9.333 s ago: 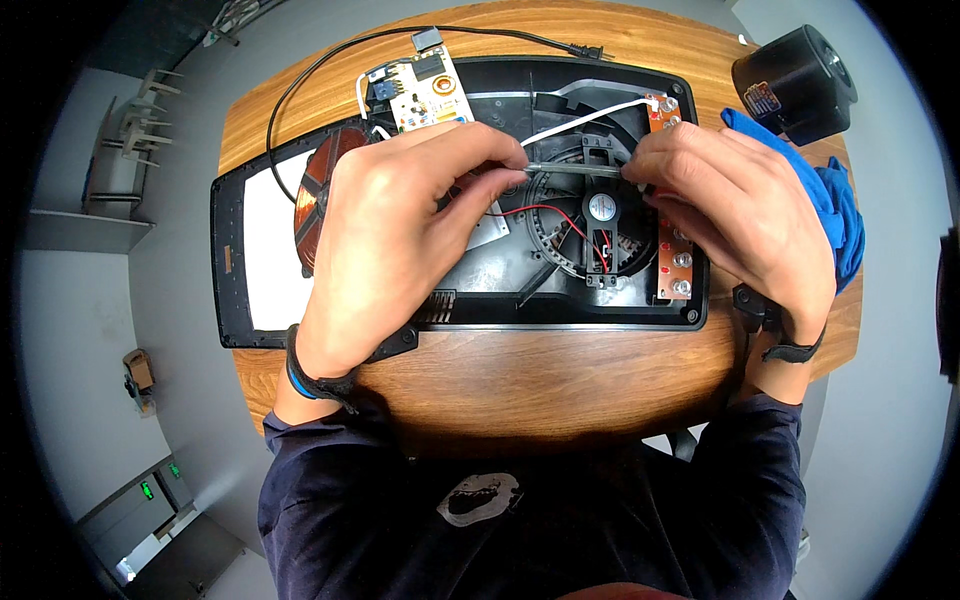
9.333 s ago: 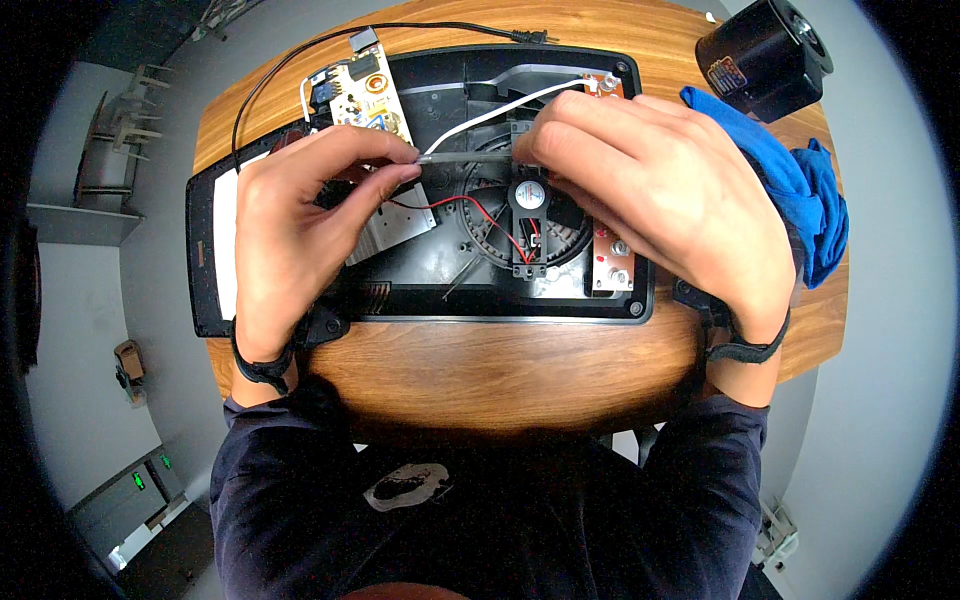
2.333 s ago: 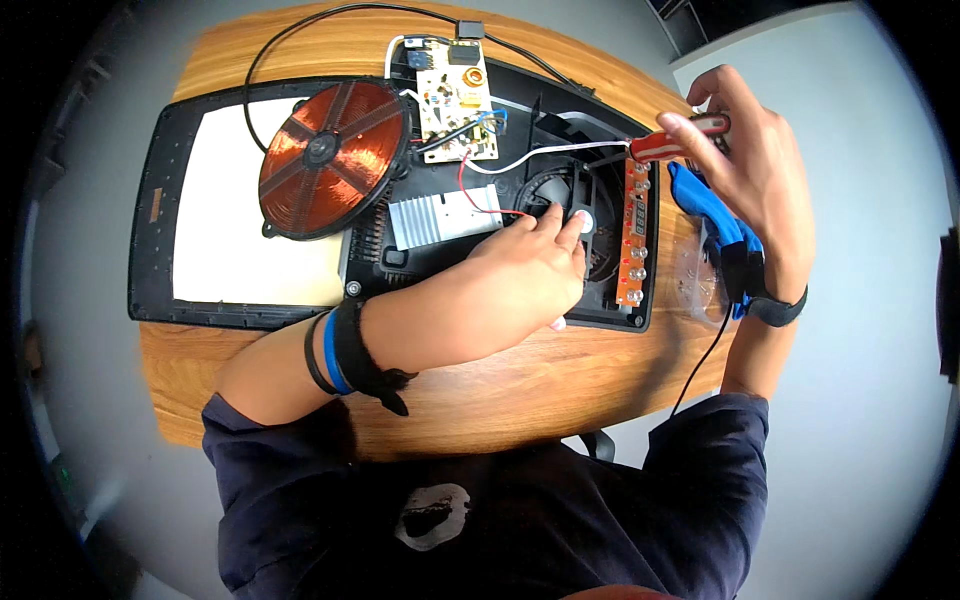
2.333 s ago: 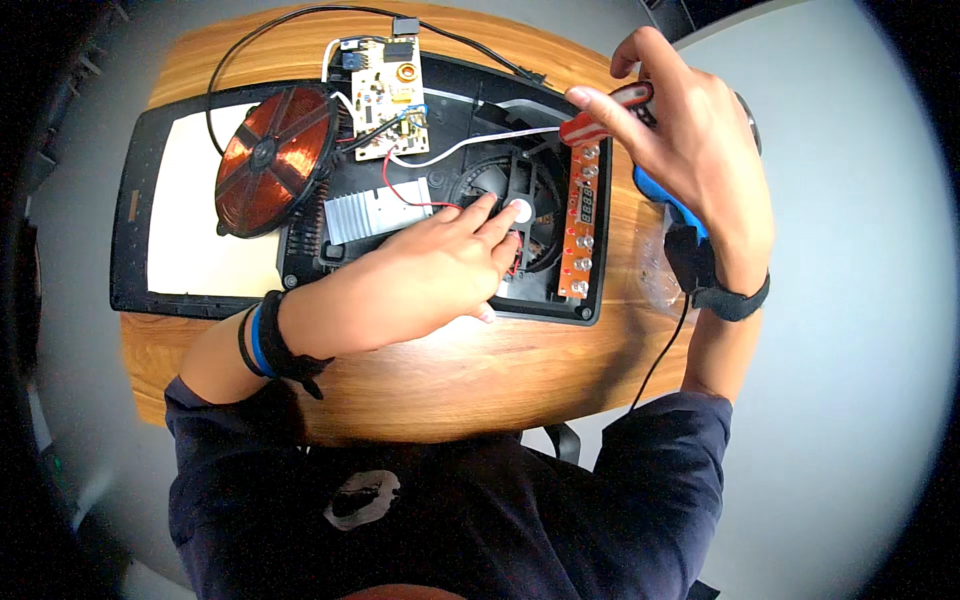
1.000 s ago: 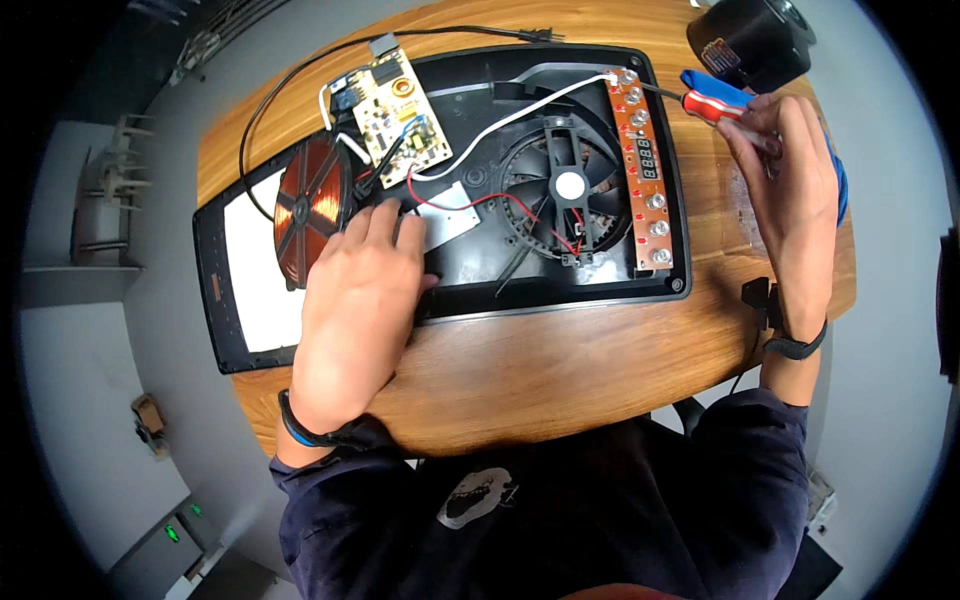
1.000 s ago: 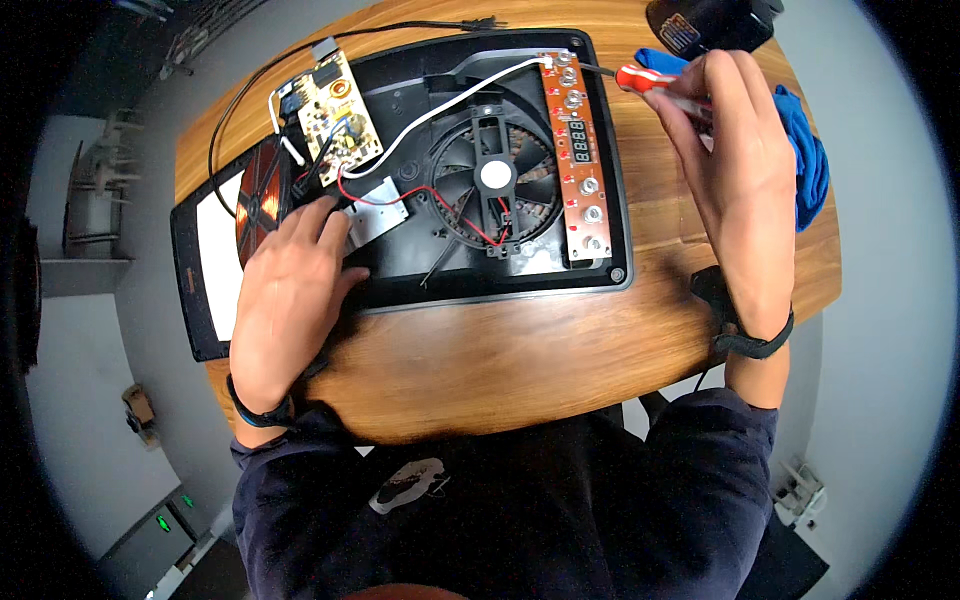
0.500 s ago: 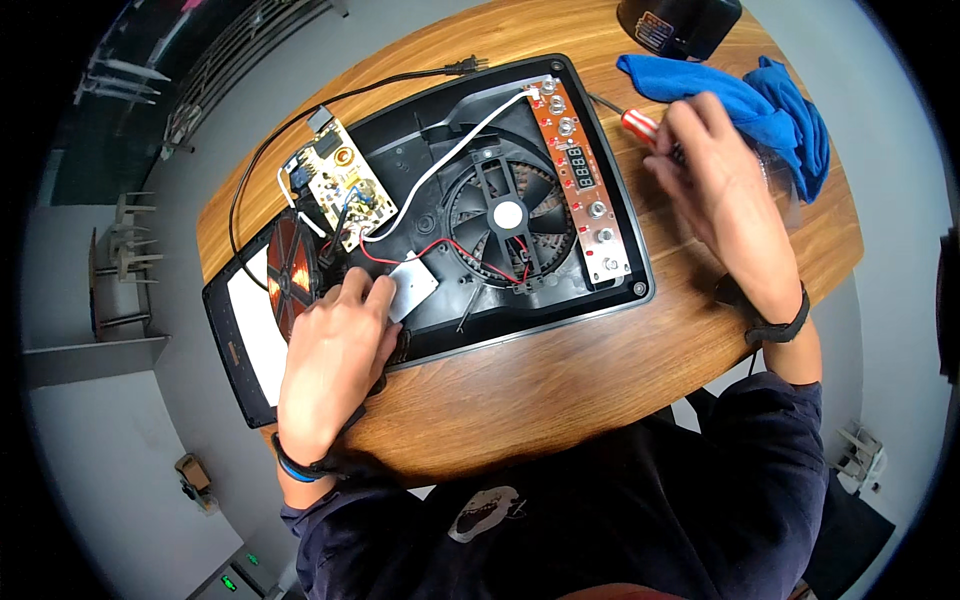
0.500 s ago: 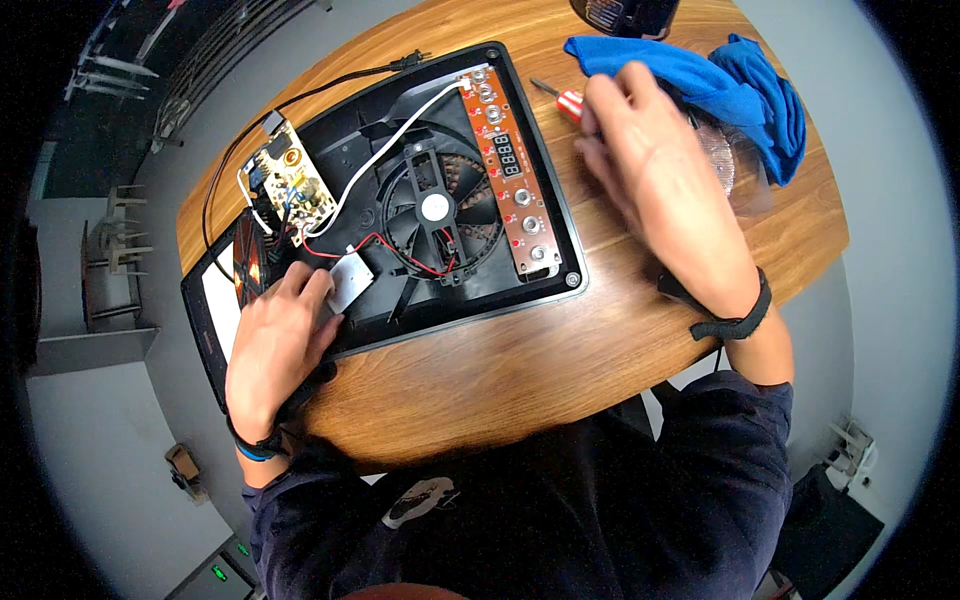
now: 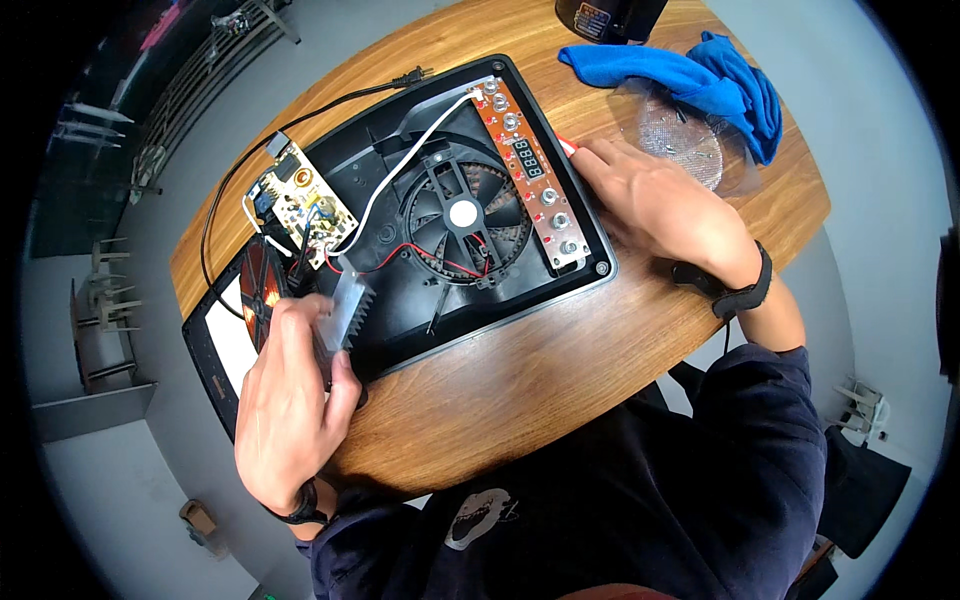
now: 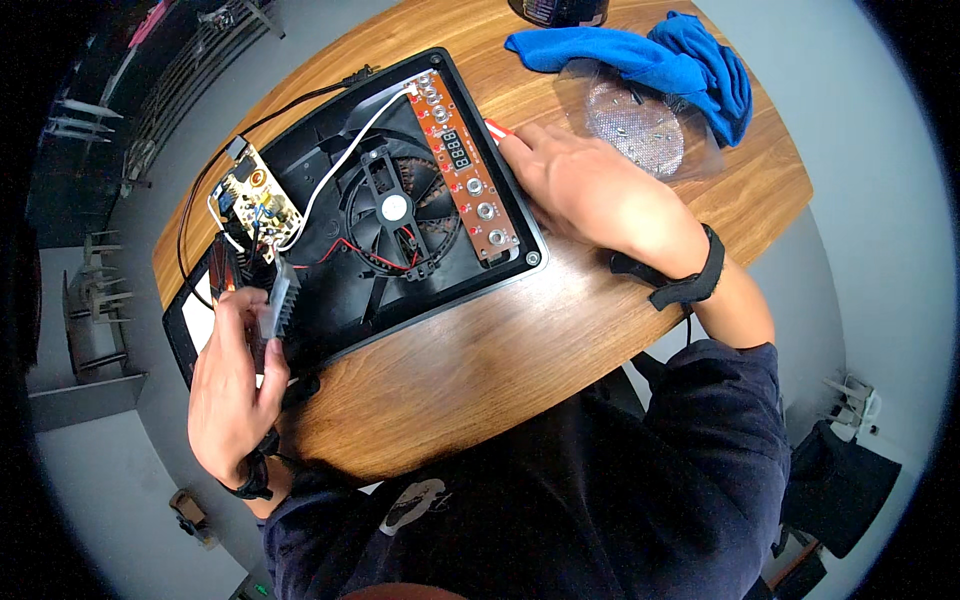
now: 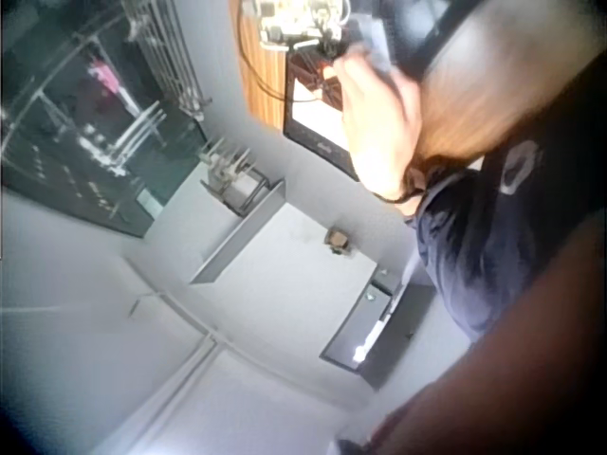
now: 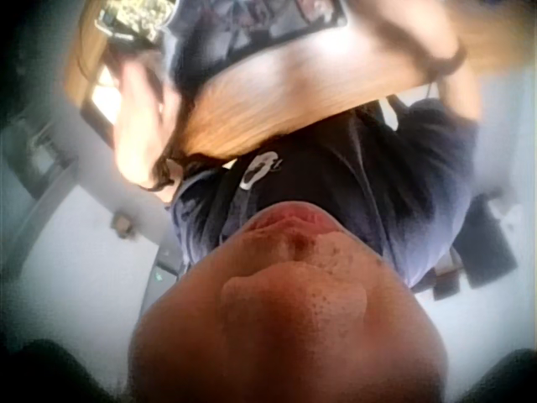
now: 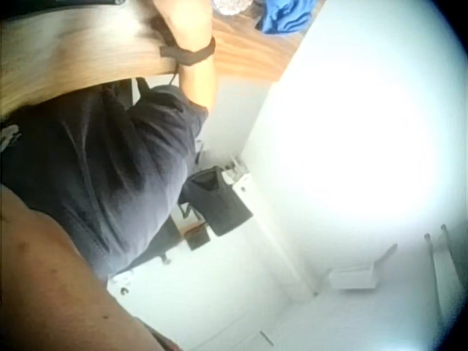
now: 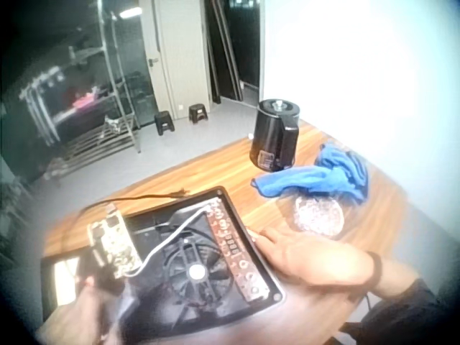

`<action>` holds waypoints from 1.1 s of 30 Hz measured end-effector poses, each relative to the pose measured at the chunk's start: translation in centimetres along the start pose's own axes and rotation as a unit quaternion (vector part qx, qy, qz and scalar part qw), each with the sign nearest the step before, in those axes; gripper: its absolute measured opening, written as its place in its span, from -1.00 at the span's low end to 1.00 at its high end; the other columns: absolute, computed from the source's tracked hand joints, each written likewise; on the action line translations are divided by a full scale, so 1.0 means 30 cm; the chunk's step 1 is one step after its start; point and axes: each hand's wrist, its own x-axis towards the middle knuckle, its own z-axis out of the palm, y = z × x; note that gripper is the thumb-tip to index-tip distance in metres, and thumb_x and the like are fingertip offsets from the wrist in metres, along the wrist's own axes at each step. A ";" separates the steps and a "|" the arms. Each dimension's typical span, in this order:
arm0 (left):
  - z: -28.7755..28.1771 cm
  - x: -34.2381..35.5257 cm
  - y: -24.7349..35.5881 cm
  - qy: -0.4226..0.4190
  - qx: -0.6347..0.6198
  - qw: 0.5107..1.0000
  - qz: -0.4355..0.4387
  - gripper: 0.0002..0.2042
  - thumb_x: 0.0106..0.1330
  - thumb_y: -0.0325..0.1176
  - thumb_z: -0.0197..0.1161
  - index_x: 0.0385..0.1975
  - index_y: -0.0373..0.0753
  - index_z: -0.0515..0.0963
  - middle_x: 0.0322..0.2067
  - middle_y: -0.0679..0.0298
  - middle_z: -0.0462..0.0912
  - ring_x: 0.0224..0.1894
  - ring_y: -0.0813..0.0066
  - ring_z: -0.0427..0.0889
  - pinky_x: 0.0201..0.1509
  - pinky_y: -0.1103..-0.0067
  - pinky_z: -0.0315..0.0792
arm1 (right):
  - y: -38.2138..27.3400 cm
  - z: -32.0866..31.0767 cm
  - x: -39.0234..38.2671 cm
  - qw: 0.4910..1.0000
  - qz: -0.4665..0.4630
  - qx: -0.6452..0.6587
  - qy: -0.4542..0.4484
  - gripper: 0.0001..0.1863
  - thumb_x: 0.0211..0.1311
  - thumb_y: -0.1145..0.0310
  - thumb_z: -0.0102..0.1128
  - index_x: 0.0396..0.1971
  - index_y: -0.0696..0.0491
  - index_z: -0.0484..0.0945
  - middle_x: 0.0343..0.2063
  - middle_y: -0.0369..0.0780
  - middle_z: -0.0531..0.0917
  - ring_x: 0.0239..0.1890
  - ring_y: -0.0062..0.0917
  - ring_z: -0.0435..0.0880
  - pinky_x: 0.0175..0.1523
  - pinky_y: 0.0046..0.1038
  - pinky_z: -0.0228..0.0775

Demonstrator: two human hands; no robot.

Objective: The person disassembles an induction cooktop, cleans a heatsink with a blue cloth, and reattaches it to a circuit board using a screwdriver. The person handles wires, a fan, and a copper coil during the process.

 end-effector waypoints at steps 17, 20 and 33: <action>0.102 0.181 -0.070 0.048 -0.544 0.837 0.042 -0.53 0.94 -0.14 -0.11 0.57 -0.37 0.35 0.03 0.09 0.73 0.00 0.45 0.82 0.14 0.49 0.74 | 0.535 -0.251 0.185 0.974 0.120 -0.189 -0.020 -0.60 0.60 0.21 0.40 0.29 0.06 0.76 0.04 0.12 0.85 0.16 0.08 0.83 0.22 -0.01 0.70; 0.108 0.200 -0.067 0.045 -0.548 0.834 0.053 -0.57 0.91 -0.19 0.00 0.54 -0.33 0.38 0.09 0.09 0.72 0.07 0.38 0.84 0.17 0.45 0.77 | 0.627 -0.306 0.135 0.975 0.120 -0.180 0.057 -0.61 0.63 0.40 0.31 0.34 0.14 0.65 0.06 0.11 0.83 0.13 0.14 0.80 0.23 -0.04 0.69; 0.095 0.194 -0.041 0.085 -0.548 0.830 0.057 -0.81 0.83 -0.36 0.18 0.20 -0.31 0.41 0.00 0.22 0.66 0.06 0.51 0.81 0.17 0.50 0.75 | 0.557 -0.768 0.065 0.803 0.033 -0.351 0.480 -0.60 0.82 0.22 0.17 0.46 0.02 0.59 0.06 0.02 0.81 0.09 -0.15 0.88 0.24 -0.15 0.75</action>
